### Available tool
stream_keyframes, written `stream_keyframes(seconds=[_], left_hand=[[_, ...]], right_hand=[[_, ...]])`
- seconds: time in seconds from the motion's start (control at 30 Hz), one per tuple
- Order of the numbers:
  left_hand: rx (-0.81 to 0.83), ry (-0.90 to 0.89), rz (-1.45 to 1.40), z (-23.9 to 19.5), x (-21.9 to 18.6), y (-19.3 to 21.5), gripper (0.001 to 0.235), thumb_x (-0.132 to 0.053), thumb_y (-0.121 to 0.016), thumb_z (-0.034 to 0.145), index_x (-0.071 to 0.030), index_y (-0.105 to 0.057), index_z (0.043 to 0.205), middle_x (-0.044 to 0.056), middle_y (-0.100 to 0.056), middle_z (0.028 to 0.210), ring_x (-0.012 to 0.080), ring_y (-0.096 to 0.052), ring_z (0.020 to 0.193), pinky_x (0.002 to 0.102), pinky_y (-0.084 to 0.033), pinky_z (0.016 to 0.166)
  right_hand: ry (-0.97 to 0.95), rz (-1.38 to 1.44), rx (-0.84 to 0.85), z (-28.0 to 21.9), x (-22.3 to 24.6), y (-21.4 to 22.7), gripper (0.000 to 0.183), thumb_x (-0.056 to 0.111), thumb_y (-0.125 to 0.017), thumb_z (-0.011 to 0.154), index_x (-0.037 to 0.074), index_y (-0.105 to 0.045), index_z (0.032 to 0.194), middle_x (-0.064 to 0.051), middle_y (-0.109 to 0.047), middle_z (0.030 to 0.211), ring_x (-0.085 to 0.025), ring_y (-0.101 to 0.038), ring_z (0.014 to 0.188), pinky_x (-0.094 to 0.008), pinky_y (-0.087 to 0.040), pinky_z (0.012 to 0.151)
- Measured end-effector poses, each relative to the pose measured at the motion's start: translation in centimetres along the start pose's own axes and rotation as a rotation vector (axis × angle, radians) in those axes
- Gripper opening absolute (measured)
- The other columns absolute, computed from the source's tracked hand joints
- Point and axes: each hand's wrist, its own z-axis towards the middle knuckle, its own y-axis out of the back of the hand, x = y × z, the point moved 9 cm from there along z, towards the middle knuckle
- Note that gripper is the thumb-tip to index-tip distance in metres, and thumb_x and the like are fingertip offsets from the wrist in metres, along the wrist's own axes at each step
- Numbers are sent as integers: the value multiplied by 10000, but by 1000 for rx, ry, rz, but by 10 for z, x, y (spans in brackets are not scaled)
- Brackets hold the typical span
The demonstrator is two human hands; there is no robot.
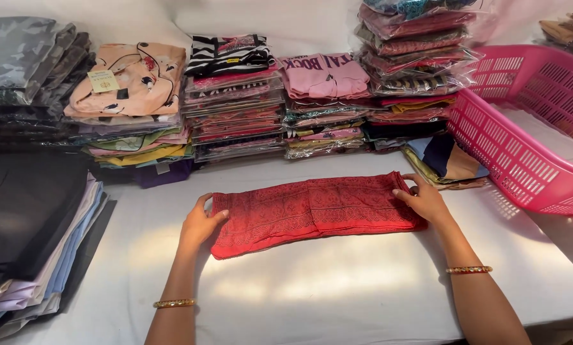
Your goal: The person folds several pieces of clothing, including a striped shirt, a red patterned garment, and a colorful printed cloth, on a white table. They smooth out each item before folding it into a compact shape and stacking them on the table.
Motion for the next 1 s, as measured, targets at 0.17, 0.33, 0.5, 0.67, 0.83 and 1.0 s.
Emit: stream_keyframes(seconds=[0.17,0.33,0.5,0.67,0.83,1.0], left_hand=[[160,-18,-181,-4,8,-10,971,-89,-807,766,-247,-324,1593,154,-742,943,229,-708,890,361,-532,880],[2,-65,-271,-4,5,-5,855,-21,-748,854,-220,-385,1602,196,-668,1004,258,-653,928,389,-532,912],[124,-34,-383,-13,-3,-17,822,-3,-724,824,-204,-411,1558,170,-698,1212,295,-714,1088,401,-557,971],[193,-122,-304,-9,-3,-23,710,20,-740,808,-182,-555,1463,98,-628,1430,249,-625,1268,347,-478,1065],[232,-89,-278,-6,0,-30,684,1,-724,836,-184,-566,1475,103,-599,1483,257,-611,1321,342,-459,1111],[206,-150,-317,-11,-12,-23,742,17,-729,817,-158,-502,1501,91,-509,1545,251,-507,1403,340,-401,1145]], right_hand=[[95,2,87,-5,3,-8,844,326,-869,738,203,-485,1479,-195,-748,1020,-268,-723,934,-400,-550,827],[80,148,-7,-11,8,1,760,162,-823,783,218,-504,1470,-179,-741,1068,-243,-727,947,-383,-563,813],[161,179,-115,-15,17,-4,648,88,-798,782,175,-590,1389,-147,-711,1091,-233,-722,926,-367,-567,799],[324,-51,-222,-41,97,-5,471,62,-708,855,130,-645,1317,-171,-743,1100,-334,-720,950,-412,-554,869],[480,-174,-226,-51,170,-49,451,18,-655,831,124,-665,1269,-169,-727,1108,-388,-694,964,-458,-547,879],[611,-263,-160,-64,228,-115,446,28,-632,840,132,-650,1273,-152,-709,1127,-420,-685,856,-518,-549,772]])
